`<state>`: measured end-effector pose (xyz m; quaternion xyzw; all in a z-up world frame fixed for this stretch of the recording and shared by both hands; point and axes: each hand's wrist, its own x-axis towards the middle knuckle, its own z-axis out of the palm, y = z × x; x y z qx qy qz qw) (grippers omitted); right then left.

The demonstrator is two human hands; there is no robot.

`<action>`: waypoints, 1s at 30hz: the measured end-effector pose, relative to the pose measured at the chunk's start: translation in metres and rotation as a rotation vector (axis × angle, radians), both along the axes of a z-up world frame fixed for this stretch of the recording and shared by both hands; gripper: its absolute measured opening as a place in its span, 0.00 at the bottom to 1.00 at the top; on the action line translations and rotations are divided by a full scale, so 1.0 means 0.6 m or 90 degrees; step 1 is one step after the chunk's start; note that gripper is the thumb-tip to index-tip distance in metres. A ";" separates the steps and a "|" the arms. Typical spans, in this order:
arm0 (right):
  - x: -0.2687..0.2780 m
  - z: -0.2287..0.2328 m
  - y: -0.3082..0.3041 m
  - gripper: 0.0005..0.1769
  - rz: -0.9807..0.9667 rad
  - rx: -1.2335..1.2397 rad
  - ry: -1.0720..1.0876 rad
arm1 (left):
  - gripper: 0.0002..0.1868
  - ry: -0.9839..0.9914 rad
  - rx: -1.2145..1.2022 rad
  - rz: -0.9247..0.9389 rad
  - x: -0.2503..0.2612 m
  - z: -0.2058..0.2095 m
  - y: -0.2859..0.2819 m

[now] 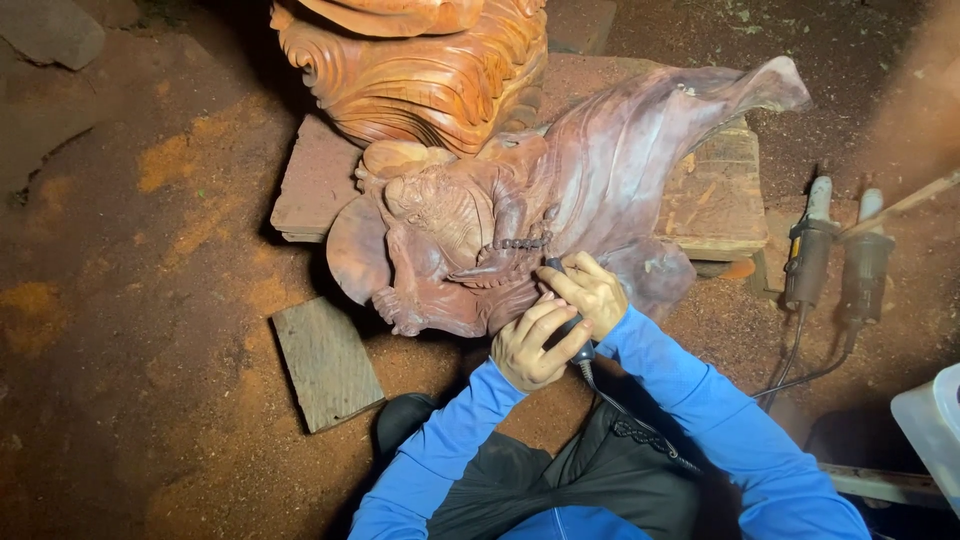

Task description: Using a handheld rotary tool to carve and refine intricate details on a wooden statue.

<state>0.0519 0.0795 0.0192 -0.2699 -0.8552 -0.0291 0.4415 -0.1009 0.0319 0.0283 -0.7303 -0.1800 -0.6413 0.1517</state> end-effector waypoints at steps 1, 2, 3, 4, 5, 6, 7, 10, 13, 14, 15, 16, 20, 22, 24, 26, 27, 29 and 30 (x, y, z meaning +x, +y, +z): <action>0.001 -0.003 0.001 0.22 -0.006 -0.004 -0.007 | 0.18 0.000 -0.003 -0.002 0.000 0.001 0.000; 0.002 -0.005 0.002 0.21 -0.011 -0.008 -0.014 | 0.19 0.000 -0.006 -0.004 -0.001 0.001 -0.001; 0.003 -0.006 0.000 0.21 -0.011 -0.008 -0.014 | 0.19 0.000 -0.006 -0.004 0.000 -0.001 -0.002; 0.003 -0.006 -0.001 0.22 -0.001 -0.003 -0.010 | 0.19 0.001 -0.007 -0.005 0.001 -0.003 -0.004; 0.004 -0.006 -0.001 0.24 0.011 0.002 -0.006 | 0.19 0.001 -0.007 -0.005 0.002 -0.005 -0.004; 0.003 -0.007 0.002 0.24 0.011 0.003 -0.007 | 0.19 0.000 -0.006 -0.004 0.000 -0.003 -0.001; 0.003 -0.009 0.002 0.23 0.006 -0.005 -0.009 | 0.19 0.003 -0.006 -0.005 -0.001 -0.003 0.000; 0.006 -0.012 0.000 0.22 -0.003 -0.009 -0.012 | 0.19 -0.001 -0.009 -0.010 0.002 -0.007 -0.002; 0.008 -0.020 0.004 0.22 -0.007 -0.010 -0.016 | 0.19 -0.007 -0.009 -0.007 0.001 -0.003 -0.001; 0.009 -0.025 0.005 0.22 -0.011 -0.017 -0.018 | 0.19 -0.006 -0.007 -0.003 0.000 -0.001 -0.001; 0.009 -0.025 0.004 0.22 -0.012 -0.017 -0.017 | 0.19 -0.005 -0.007 -0.004 0.000 -0.003 -0.002; 0.010 -0.025 0.004 0.22 -0.010 -0.013 -0.015 | 0.19 -0.001 -0.013 -0.006 0.000 -0.004 -0.003; 0.007 -0.022 0.005 0.22 -0.018 -0.015 -0.028 | 0.18 -0.001 -0.023 -0.008 -0.002 0.002 -0.001; 0.008 -0.027 0.005 0.21 -0.022 -0.014 -0.027 | 0.18 0.002 -0.023 -0.009 -0.002 0.002 -0.002; 0.006 -0.026 0.007 0.21 -0.023 -0.010 -0.027 | 0.18 0.005 -0.020 -0.007 -0.004 0.004 0.000; 0.005 -0.023 0.006 0.22 -0.019 -0.014 -0.030 | 0.17 0.001 -0.021 -0.001 -0.002 0.003 0.000; 0.004 -0.015 0.006 0.22 -0.020 -0.014 -0.030 | 0.17 0.002 -0.021 -0.002 -0.002 0.005 -0.001; 0.002 -0.001 0.004 0.19 -0.017 -0.015 -0.028 | 0.16 -0.009 -0.031 0.008 0.000 0.008 -0.003; 0.002 0.002 0.004 0.19 -0.018 -0.016 -0.027 | 0.16 -0.008 -0.031 0.007 0.000 0.010 -0.002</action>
